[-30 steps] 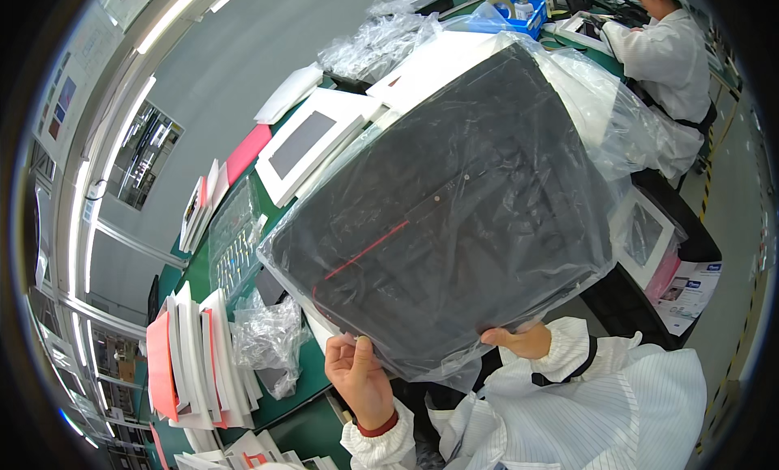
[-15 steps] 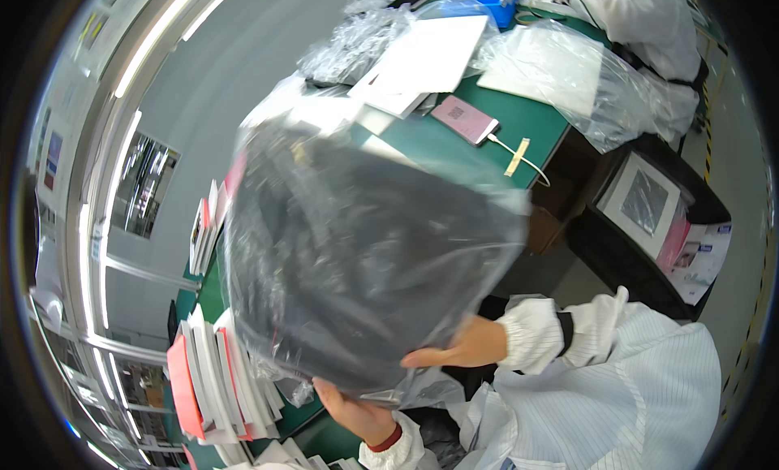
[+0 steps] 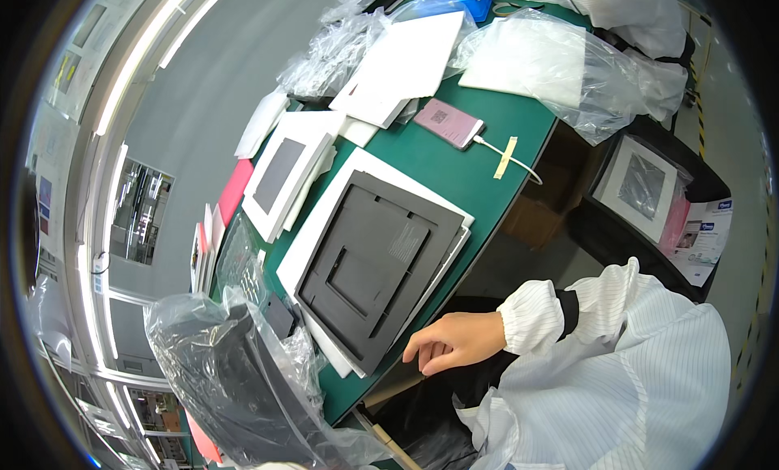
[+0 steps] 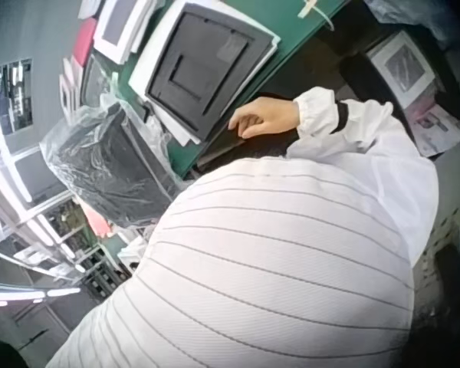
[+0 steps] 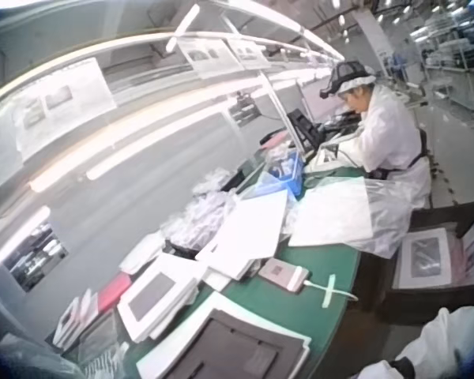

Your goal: Assembling a flat-panel electronic device by connecting internal ribbon cables and snapping the back cover into place.

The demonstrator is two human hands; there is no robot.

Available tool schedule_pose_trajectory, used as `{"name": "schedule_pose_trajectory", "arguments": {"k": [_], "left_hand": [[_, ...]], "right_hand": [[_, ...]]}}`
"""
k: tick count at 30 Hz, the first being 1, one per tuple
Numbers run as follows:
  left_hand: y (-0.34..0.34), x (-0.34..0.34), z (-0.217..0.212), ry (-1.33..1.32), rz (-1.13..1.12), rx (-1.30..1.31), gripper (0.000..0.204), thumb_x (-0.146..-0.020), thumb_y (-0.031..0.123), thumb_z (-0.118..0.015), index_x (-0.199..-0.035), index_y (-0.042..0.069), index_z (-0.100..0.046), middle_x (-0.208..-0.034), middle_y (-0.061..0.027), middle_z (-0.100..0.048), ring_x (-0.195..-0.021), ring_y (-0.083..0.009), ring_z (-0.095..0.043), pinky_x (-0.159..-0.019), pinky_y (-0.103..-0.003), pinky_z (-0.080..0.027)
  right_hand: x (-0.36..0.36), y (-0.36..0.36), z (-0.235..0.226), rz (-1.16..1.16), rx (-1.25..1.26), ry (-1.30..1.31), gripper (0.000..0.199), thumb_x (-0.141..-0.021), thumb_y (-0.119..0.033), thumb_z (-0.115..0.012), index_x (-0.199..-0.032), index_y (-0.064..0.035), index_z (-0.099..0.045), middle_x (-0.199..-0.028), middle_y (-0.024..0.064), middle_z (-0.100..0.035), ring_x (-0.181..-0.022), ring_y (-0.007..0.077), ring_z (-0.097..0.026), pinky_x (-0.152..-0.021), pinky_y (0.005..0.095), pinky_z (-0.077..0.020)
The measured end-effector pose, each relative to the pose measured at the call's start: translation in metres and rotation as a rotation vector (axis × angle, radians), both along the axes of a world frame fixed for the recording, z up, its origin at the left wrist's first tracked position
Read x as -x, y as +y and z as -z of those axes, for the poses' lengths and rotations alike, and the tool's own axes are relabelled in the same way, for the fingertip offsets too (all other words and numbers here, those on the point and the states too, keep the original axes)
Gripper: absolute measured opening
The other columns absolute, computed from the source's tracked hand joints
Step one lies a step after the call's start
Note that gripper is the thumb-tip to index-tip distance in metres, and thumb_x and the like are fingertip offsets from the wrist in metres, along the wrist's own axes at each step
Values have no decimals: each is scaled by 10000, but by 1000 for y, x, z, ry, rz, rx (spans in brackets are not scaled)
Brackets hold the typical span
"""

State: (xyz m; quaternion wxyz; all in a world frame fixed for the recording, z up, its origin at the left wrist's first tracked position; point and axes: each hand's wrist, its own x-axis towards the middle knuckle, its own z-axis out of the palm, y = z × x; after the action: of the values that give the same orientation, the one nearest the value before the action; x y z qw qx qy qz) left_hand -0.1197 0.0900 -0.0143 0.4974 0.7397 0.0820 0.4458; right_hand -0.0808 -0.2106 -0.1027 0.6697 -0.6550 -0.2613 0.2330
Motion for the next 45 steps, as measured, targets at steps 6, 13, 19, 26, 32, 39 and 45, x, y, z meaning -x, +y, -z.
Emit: {"name": "schedule_pose_trajectory", "arguments": {"k": [6, 13, 19, 26, 32, 39, 45], "left_hand": [[9, -2, 4, 65, -14, 12, 359, -834, 247, -672, -1009, -65, -630, -1014, -196, -634, -833, -253, -595, -734, -356, -454], [14, 2, 2, 109, -38, -4, 375, -827, 259, -676, -1002, -70, -629, -1000, -203, -634, -823, -263, -595, -731, -365, -454], [18, 9, 3, 135, -77, -27, 389, -821, 269, -681, -997, -74, -628, -988, -209, -634, -815, -273, -595, -728, -372, -454], [24, 28, 1, 181, -139, -45, 406, -814, 281, -686, -991, -79, -627, -974, -215, -634, -806, -283, -595, -724, -381, -453], [26, 43, -1, 280, -203, -107, 420, -808, 292, -690, -985, -84, -626, -962, -221, -633, -798, -292, -594, -721, -388, -453], [36, 96, -5, 583, -347, -300, 437, -801, 304, -695, -979, -89, -624, -948, -227, -633, -789, -303, -594, -717, -397, -453], [45, 164, -9, 1034, -553, -537, 451, -795, 315, -699, -974, -93, -623, -936, -233, -633, -781, -312, -594, -714, -404, -453]], "right_hand": [[-4, -14, 7, 44, 53, -23, 281, -910, -148, -544, -1160, -20, -547, -1019, 98, -659, -930, 163, -643, -845, 273, -505], [-8, -16, 8, 28, 69, -52, 266, -911, -145, -543, -1143, -17, -554, -1022, 93, -661, -935, 159, -645, -841, 272, -504], [-8, -18, 7, 25, 50, -34, 285, -903, -186, -551, -1128, -11, -558, -941, 94, -662, -869, 169, -646, -795, 274, -505], [-10, -15, 10, -142, -257, 203, 638, -856, -119, -638, -1365, -16, -269, -1215, 160, -520, -1026, 192, -587, -912, 312, -471], [4, -4, 22, -9, -198, 174, 562, -890, -205, -607, -1331, 22, -343, -1068, 106, -564, -943, 119, -532, -830, 262, -444], [11, 14, 47, 82, -224, 73, 486, -887, -173, -591, -1278, 44, -401, -887, 55, -517, -831, 140, -504, -775, 282, -447], [28, 40, 56, -210, 106, -11, 472, -891, -235, -581, -1201, 56, -376, -985, 201, -590, -886, 322, -615, -783, 365, -483]]}}
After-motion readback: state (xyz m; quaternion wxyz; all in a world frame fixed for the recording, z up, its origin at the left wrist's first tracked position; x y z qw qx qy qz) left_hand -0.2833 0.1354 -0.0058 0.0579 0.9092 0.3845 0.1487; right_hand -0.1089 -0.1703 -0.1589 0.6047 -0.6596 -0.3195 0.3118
